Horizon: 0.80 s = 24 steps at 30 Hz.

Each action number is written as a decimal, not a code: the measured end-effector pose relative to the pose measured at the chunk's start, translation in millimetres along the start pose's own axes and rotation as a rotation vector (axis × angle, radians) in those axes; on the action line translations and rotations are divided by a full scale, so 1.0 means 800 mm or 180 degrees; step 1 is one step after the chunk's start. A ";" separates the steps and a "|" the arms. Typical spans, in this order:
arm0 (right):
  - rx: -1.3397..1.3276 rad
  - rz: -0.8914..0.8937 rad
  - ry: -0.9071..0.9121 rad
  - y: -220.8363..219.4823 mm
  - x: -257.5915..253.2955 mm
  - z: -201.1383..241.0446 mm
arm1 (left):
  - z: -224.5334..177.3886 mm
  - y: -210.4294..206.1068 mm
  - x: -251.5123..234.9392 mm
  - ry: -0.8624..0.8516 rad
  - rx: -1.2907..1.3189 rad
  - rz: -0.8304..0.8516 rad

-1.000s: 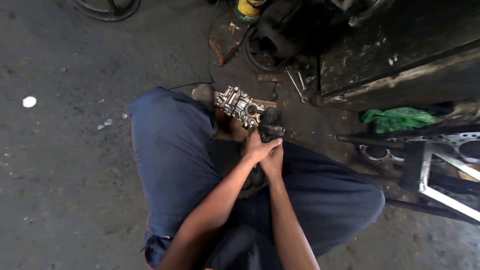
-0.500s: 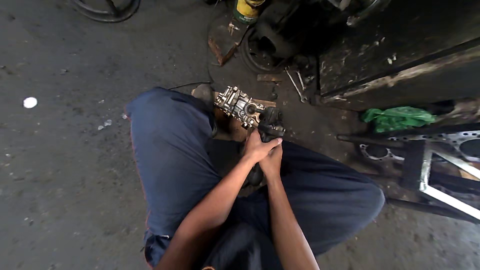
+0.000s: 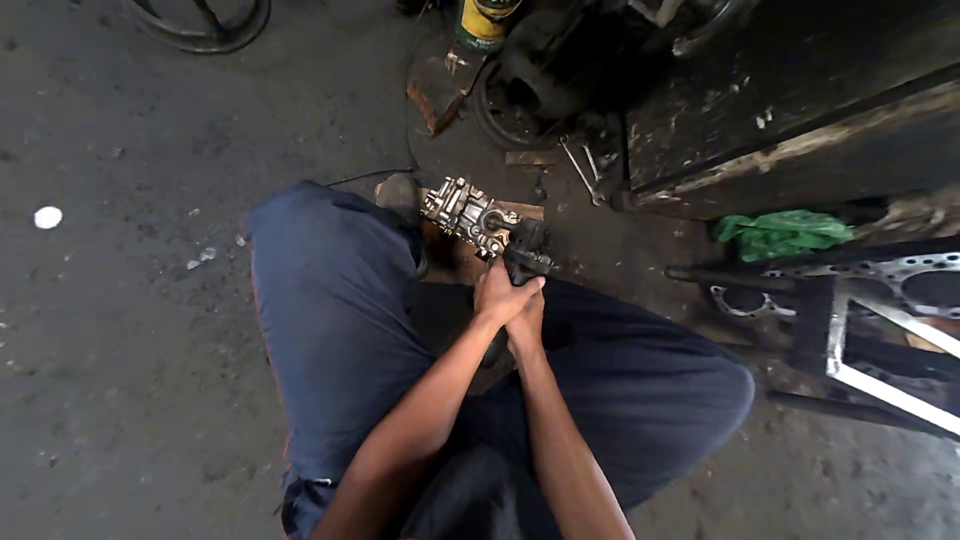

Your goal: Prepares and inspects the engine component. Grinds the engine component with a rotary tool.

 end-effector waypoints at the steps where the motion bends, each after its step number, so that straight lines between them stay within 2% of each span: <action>1: -0.0029 0.0013 -0.0074 -0.001 -0.002 -0.001 | -0.001 0.001 -0.001 0.0002 -0.0038 0.0006; 11: -0.0103 0.0013 -0.0174 0.009 -0.008 0.003 | -0.006 -0.004 0.000 -0.0165 0.0011 0.0084; 24: -0.0626 0.0062 -0.0636 0.013 -0.019 -0.012 | -0.005 -0.016 -0.011 -0.0088 -0.0357 0.0193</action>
Point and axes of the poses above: each hand's wrist, its own x-axis away from the middle knuckle, its own y-axis out of the back of the hand, z = x × y, the point moved 1 cm from there along -x, towards the middle knuckle, and after that the axes turned 5 degrees about -y, right-handed, at the moved point
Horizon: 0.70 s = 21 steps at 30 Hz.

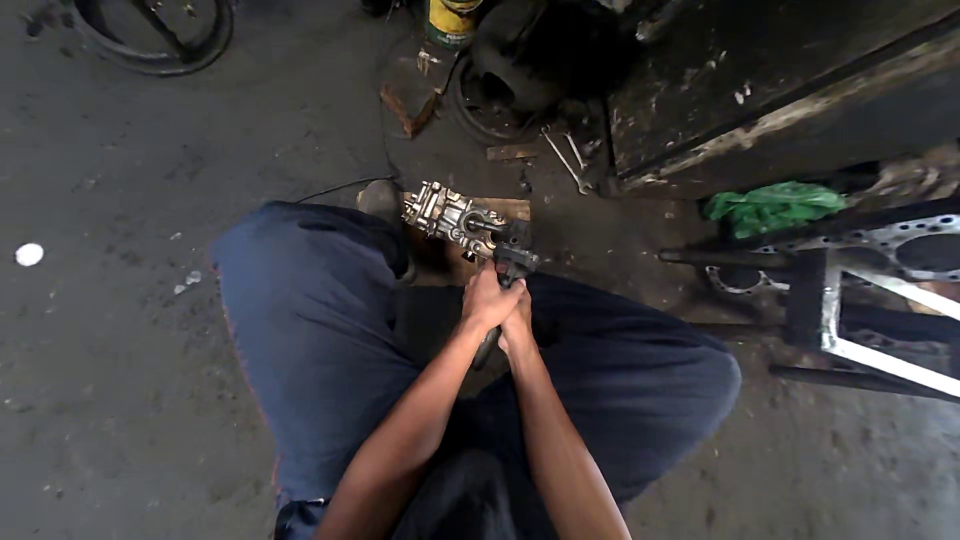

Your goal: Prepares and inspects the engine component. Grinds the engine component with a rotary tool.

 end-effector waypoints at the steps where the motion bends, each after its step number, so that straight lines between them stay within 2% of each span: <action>1: -0.0016 -0.0001 -0.0013 0.000 -0.001 -0.001 | 0.001 0.000 -0.001 -0.0002 -0.0010 -0.0006; 21: -0.0452 0.0057 -0.0337 -0.003 -0.003 -0.004 | 0.000 -0.002 -0.003 0.0072 -0.0131 0.0052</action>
Point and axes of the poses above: each hand's wrist, its own x-axis away from the middle knuckle, its own y-axis out of the back of the hand, z = x × y, the point moved 1 cm from there along -x, towards the middle knuckle, and after that the axes turned 5 degrees about -y, right-handed, at the moved point
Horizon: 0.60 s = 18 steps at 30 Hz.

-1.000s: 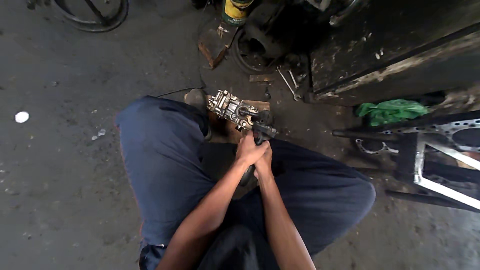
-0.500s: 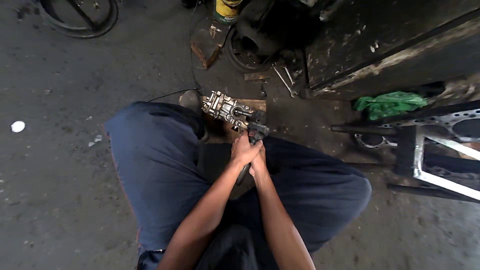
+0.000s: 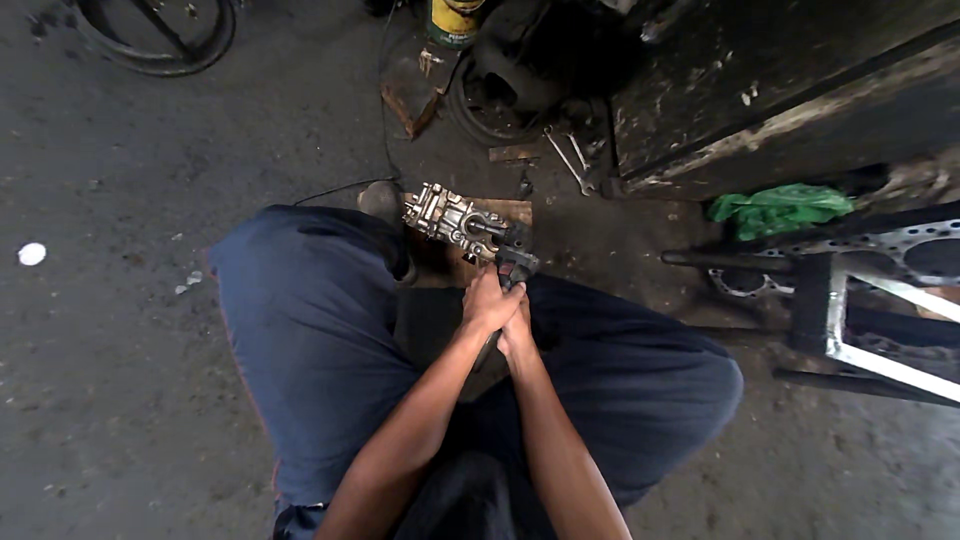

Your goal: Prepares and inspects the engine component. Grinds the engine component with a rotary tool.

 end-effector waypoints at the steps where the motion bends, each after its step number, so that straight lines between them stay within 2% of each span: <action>1: -0.0042 -0.0001 0.0011 0.000 0.000 -0.001 | -0.001 0.000 0.001 0.0001 -0.0039 0.0017; 7: -0.0030 -0.0043 -0.0138 0.000 -0.002 -0.001 | 0.000 0.002 -0.001 -0.0004 -0.0145 0.0013; 10: 0.0132 -0.0282 -0.0482 -0.028 0.035 0.050 | -0.001 0.006 0.000 0.0044 -0.0186 0.0030; 12: 0.0134 -0.0281 -0.0534 -0.036 0.046 0.064 | -0.001 0.008 0.000 0.0053 -0.0203 0.0041; 18: 0.0028 -0.0310 -0.0523 -0.036 0.042 0.058 | -0.002 0.010 -0.002 0.0068 -0.0241 0.0032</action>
Point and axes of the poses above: each hand's wrist, its own x-axis away from the middle knuckle, its own y-axis out of the back of the hand, z = x × y, the point moved 1 cm from there along -x, towards the middle knuckle, and after that the axes turned 5 degrees about -y, right-handed, at the moved point
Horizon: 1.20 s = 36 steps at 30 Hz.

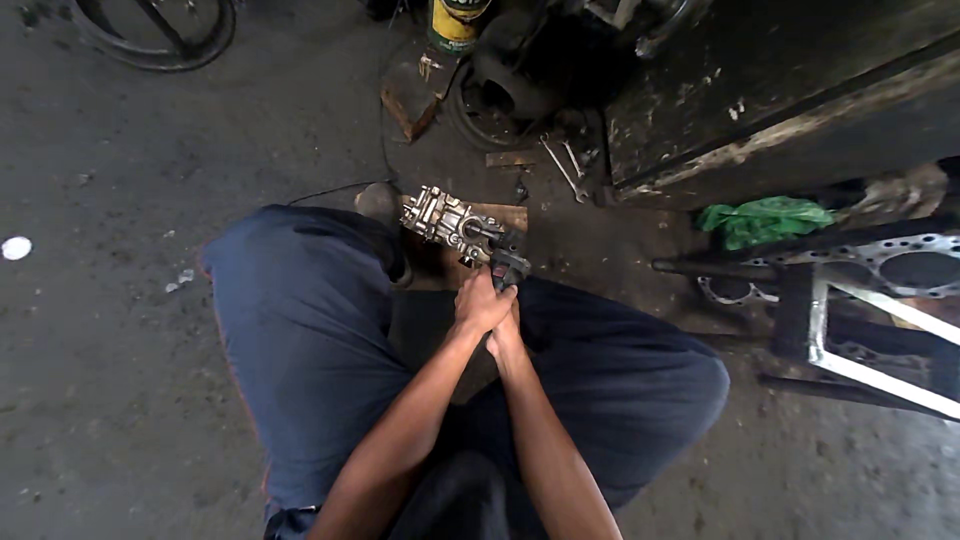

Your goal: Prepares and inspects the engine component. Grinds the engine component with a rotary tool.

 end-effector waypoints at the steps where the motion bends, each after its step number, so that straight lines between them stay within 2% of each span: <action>1: 0.0034 -0.0036 -0.0020 -0.002 0.001 0.002 | 0.000 0.001 0.000 0.0000 0.0011 0.0006; 3: 0.0086 0.0033 0.0052 0.001 -0.009 -0.007 | 0.001 0.002 -0.001 0.0004 0.0039 0.0013; 6: -0.0081 0.0420 0.0561 0.030 -0.083 -0.074 | 0.004 0.000 -0.003 0.0032 0.0053 -0.0030; 8: -0.0124 0.0444 0.0519 0.033 -0.093 -0.084 | 0.005 0.001 -0.005 0.0040 0.0038 -0.0012; 13: -0.0119 0.0456 0.0479 0.027 -0.077 -0.073 | 0.004 0.003 -0.004 0.0062 -0.0009 -0.0014; 16: -0.0038 0.0054 0.0014 0.000 -0.024 -0.020 | 0.002 0.005 -0.004 0.0092 -0.0036 0.0034; 19: -0.0228 0.0401 0.0352 0.020 -0.066 -0.064 | 0.004 0.003 -0.006 0.0087 -0.0058 -0.0019; 21: -0.0174 0.0488 0.0489 0.021 -0.068 -0.070 | 0.004 0.004 -0.006 0.0109 -0.0059 -0.0028; 23: -0.0044 0.0385 0.0430 0.012 -0.045 -0.047 | 0.002 0.007 -0.005 0.0172 -0.0082 -0.0004; 25: 0.0134 -0.0059 -0.0212 -0.014 0.003 0.012 | 0.000 0.010 -0.005 0.0210 -0.0105 0.0005; 26: 0.0142 -0.0095 -0.0230 -0.018 0.012 0.020 | 0.000 0.010 -0.006 0.0217 -0.0115 0.0004; 28: 0.0036 0.0024 -0.0065 -0.016 0.005 0.010 | 0.001 0.011 -0.006 0.0208 -0.0104 0.0012; 31: 0.0056 -0.0013 -0.0129 -0.015 -0.006 0.002 | 0.002 0.011 -0.007 0.0203 -0.0108 0.0010; 33: -0.0095 0.0338 0.0470 0.000 -0.034 -0.036 | 0.003 0.011 -0.009 0.0197 -0.0100 -0.0007; 36: -0.0119 0.0125 0.0066 -0.004 -0.034 -0.029 | 0.004 0.010 -0.010 0.0179 -0.0099 -0.0003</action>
Point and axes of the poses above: each hand's wrist, its own x-axis away from the middle knuckle, its own y-axis out of the back of the hand, z = x × y, the point moved 1 cm from there along -x, towards the middle knuckle, and after that the axes turned 5 degrees about -y, right-handed, at the moved point
